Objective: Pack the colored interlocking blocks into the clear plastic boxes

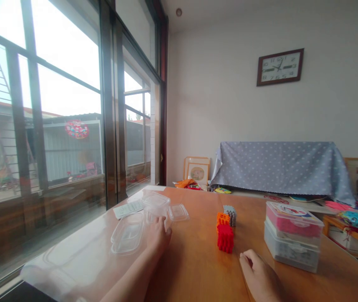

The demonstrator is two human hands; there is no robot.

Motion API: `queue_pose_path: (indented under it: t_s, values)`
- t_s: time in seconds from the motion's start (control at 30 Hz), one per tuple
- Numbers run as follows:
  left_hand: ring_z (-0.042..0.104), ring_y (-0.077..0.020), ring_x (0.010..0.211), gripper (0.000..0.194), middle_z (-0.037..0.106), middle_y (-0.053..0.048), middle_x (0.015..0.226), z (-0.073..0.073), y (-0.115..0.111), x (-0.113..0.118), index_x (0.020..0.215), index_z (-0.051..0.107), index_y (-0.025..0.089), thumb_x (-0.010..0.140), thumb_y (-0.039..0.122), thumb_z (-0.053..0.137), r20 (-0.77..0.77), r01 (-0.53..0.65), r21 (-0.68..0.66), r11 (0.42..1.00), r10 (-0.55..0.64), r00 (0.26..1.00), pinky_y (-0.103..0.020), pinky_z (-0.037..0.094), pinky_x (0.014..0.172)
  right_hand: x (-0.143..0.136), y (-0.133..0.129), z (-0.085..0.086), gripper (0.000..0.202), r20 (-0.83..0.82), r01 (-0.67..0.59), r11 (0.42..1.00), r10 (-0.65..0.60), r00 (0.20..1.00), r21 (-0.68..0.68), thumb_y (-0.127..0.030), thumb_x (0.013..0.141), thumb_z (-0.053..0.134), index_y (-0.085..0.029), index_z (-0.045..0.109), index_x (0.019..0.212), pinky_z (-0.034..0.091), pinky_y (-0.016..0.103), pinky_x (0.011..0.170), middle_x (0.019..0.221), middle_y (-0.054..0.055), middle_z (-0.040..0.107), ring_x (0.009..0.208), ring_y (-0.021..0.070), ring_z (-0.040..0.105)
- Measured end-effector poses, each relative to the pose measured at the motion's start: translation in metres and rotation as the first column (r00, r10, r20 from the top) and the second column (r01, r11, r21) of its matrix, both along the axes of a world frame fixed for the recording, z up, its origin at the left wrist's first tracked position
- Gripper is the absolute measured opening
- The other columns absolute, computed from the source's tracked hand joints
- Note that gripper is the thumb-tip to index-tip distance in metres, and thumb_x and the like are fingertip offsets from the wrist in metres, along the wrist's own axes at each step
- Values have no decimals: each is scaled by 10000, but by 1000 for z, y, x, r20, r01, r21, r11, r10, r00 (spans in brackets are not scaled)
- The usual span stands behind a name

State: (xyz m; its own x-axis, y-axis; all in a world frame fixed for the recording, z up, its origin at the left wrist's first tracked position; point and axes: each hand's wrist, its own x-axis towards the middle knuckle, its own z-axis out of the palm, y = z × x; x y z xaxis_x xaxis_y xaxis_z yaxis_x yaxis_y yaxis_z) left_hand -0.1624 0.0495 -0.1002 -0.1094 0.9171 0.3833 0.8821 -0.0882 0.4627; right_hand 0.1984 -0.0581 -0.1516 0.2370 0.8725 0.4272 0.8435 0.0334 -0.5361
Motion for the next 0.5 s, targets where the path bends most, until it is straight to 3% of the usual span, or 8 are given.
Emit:
queue_pose_path:
  t_s: [0.37,0.5]
  values:
    - [651,-229,1002,276,594,-89,1298,22,-27,10,1196,563,228,958,339,477,7,31,13,999,-32,999,-326,467,814,-9,-9,12,346,0,41,999,-41,999,20,-495,920,400,-257,527,704,358,276,590,670,-14,641,664,199,612]
    - [626,-240,1072,312,563,-84,1338,37,-22,5,1251,535,240,953,304,472,-3,4,94,996,-3,1000,-339,465,860,-10,-10,14,352,1,45,999,-45,999,9,-495,932,387,-259,536,717,356,283,592,674,-11,637,664,200,613]
